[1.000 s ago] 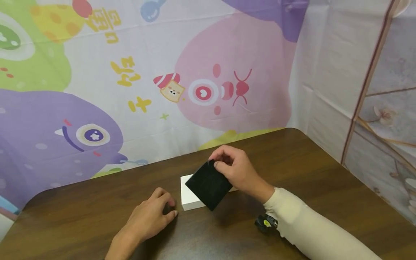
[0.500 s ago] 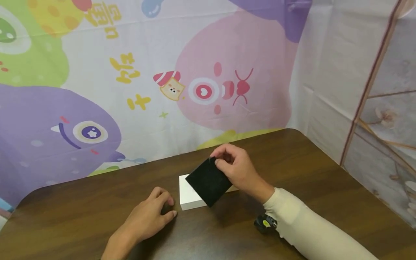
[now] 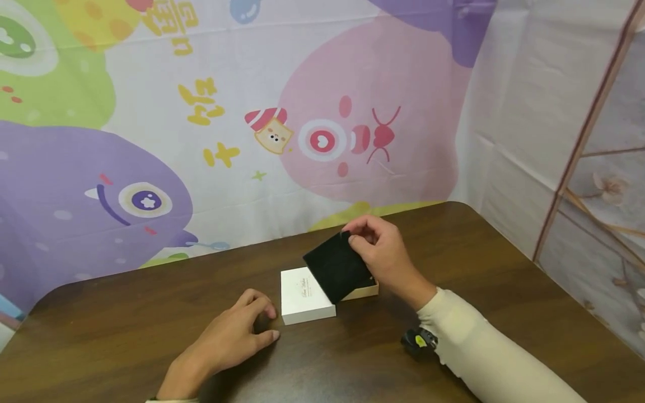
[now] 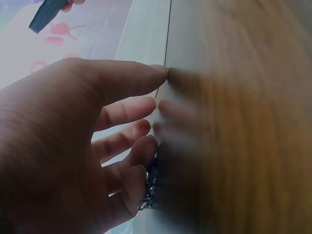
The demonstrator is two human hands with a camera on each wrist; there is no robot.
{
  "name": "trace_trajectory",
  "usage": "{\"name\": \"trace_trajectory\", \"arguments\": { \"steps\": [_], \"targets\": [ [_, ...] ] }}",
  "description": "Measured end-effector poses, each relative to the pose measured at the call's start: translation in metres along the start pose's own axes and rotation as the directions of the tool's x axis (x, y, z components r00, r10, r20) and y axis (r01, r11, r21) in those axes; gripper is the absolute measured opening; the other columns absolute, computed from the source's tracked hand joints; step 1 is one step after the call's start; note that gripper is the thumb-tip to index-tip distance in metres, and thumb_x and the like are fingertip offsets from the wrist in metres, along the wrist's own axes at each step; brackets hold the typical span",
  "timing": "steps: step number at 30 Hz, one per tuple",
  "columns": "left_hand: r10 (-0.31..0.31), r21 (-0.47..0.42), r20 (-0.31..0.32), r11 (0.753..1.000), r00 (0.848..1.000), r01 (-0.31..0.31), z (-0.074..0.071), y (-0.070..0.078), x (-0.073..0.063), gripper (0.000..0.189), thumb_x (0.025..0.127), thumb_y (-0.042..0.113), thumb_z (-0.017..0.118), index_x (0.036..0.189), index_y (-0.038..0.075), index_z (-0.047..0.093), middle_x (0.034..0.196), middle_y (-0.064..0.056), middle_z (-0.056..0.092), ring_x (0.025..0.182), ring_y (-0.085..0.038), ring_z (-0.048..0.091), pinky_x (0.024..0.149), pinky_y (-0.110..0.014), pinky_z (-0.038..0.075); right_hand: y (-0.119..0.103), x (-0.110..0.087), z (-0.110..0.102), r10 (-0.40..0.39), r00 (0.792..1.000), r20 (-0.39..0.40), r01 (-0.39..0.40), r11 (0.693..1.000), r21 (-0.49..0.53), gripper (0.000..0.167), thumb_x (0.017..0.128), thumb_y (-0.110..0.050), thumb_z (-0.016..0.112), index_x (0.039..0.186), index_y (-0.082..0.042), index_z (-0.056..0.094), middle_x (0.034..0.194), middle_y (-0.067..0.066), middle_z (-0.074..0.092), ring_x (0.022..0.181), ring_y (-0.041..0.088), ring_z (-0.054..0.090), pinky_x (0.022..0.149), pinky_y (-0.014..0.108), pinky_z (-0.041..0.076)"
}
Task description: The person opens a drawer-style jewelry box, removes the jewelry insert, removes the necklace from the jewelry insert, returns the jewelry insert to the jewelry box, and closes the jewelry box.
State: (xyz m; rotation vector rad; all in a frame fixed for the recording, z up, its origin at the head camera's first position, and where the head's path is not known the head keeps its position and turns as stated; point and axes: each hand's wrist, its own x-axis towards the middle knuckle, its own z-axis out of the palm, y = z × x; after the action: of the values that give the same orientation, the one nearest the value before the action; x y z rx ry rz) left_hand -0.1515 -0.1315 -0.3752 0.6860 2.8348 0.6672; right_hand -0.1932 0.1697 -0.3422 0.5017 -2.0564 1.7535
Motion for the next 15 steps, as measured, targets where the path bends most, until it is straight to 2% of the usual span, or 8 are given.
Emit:
{"name": "trace_trajectory", "arguments": {
  "steps": [5, 12, 15],
  "targets": [
    [0.004, -0.007, -0.001, 1.0, 1.0, -0.004, -0.0002, -0.0011, 0.0002, 0.023, 0.087, 0.033, 0.078, 0.098, 0.029, 0.058, 0.12, 0.012, 0.048, 0.084, -0.011, 0.054, 0.071, -0.038, 0.045, 0.002, 0.0021, -0.0033, 0.008, 1.0, -0.015, -0.008, 1.0, -0.008, 0.014, 0.087, 0.009, 0.062, 0.095, 0.001, 0.069, 0.087, 0.012, 0.065, 0.071, 0.018, 0.059, 0.065, 0.025, 0.05],
    [0.006, -0.015, 0.017, 1.0, 1.0, -0.006, -0.001, -0.0025, 0.0018, 0.023, 0.088, 0.034, 0.078, 0.099, 0.029, 0.059, 0.122, 0.011, 0.048, 0.075, -0.009, 0.051, 0.069, -0.036, 0.044, 0.0047, 0.0025, -0.0049, 0.028, 0.999, -0.042, -0.028, 1.0, -0.006, 0.015, 0.088, 0.008, 0.06, 0.098, 0.002, 0.069, 0.092, 0.013, 0.063, 0.08, 0.019, 0.06, 0.073, 0.024, 0.05],
    [0.004, -0.019, 0.022, 1.0, 1.0, -0.004, -0.0013, -0.003, 0.0005, 0.023, 0.088, 0.034, 0.077, 0.099, 0.029, 0.059, 0.123, 0.011, 0.048, 0.074, -0.008, 0.05, 0.069, -0.036, 0.044, 0.0063, 0.0026, -0.0041, 0.034, 0.998, -0.055, -0.035, 0.999, -0.014, 0.015, 0.087, 0.008, 0.06, 0.097, 0.002, 0.07, 0.091, 0.014, 0.062, 0.079, 0.019, 0.06, 0.072, 0.023, 0.05]
  ]
}}
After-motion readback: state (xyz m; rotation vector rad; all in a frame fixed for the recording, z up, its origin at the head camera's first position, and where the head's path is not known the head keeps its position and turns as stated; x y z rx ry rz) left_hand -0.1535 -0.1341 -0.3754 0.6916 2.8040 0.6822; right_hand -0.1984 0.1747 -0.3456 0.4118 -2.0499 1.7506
